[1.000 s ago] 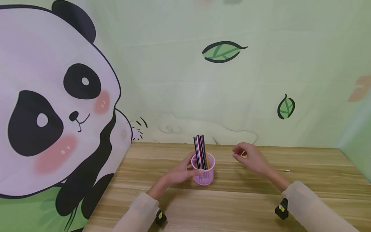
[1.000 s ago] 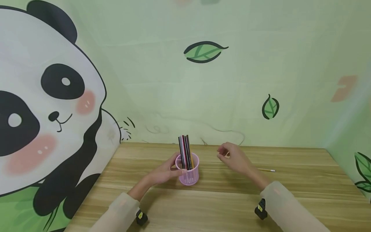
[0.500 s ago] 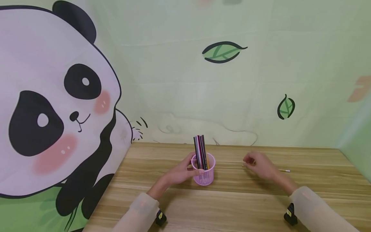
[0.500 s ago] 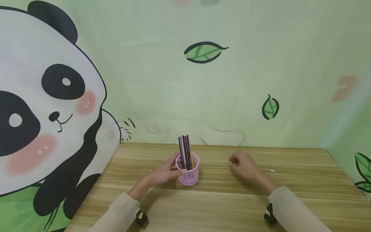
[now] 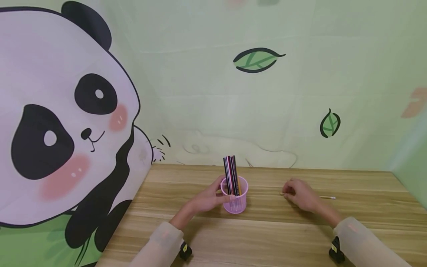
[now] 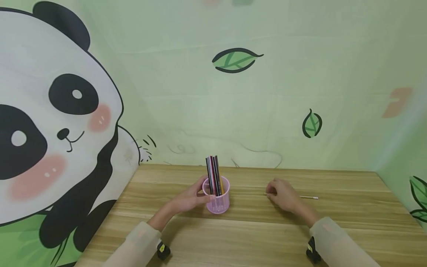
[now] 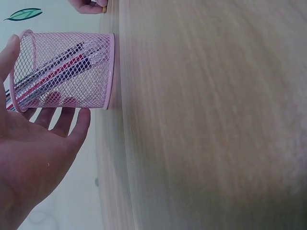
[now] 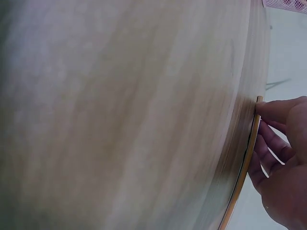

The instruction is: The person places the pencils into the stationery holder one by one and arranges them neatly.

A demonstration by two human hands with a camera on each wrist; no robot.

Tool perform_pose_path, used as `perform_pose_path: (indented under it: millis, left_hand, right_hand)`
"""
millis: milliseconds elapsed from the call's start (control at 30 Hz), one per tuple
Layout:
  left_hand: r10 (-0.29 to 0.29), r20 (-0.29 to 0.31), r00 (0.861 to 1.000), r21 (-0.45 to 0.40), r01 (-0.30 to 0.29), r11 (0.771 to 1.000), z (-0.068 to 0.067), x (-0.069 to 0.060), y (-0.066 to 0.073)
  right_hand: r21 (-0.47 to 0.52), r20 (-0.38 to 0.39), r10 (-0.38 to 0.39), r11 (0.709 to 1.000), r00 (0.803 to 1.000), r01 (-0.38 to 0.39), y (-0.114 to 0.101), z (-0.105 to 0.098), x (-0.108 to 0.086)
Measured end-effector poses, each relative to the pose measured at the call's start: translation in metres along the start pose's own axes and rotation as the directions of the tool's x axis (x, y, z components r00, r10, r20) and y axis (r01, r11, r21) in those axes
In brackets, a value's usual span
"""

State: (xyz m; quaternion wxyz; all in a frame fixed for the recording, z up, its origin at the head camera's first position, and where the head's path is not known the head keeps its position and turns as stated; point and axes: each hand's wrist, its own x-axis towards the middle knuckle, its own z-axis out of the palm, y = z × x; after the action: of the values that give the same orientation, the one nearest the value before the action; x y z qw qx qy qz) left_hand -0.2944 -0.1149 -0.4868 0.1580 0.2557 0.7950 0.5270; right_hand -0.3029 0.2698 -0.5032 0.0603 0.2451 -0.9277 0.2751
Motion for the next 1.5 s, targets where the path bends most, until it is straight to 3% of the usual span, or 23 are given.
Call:
perform_pose_path:
  millis: [433, 733, 867, 1167, 1500]
  left_hand:
    - [0.001, -0.007, 1.0, -0.003, -0.001, 1.0, 0.0, 0.0, 0.002]
    - [0.006, 0.002, 1.0, -0.016, -0.006, 1.0, 0.001, 0.001, -0.004]
    - [0.011, -0.007, 1.0, -0.01, -0.011, 1.0, 0.001, 0.001, -0.005]
    - [0.013, -0.005, 1.0, -0.006, -0.013, 1.0, 0.001, 0.0, -0.004]
    - [0.019, -0.009, 1.0, 0.003, -0.019, 1.0, 0.001, 0.002, 0.001]
  right_hand:
    - [-0.007, 0.129, -0.044, 0.999, 0.991, 0.045, -0.009, -0.006, 0.0]
    - [0.073, 0.115, -0.039, 0.997, 0.993, 0.031, -0.022, -0.019, 0.01]
    - [0.102, 0.076, -0.073, 0.993, 0.994, 0.065, -0.04, -0.036, 0.023]
    - [0.195, -0.093, -0.103, 0.973, 0.99, 0.119, -0.098, -0.07, 0.038]
    - [0.325, -0.217, -0.184, 0.912, 0.959, 0.249, -0.15, -0.094, 0.049]
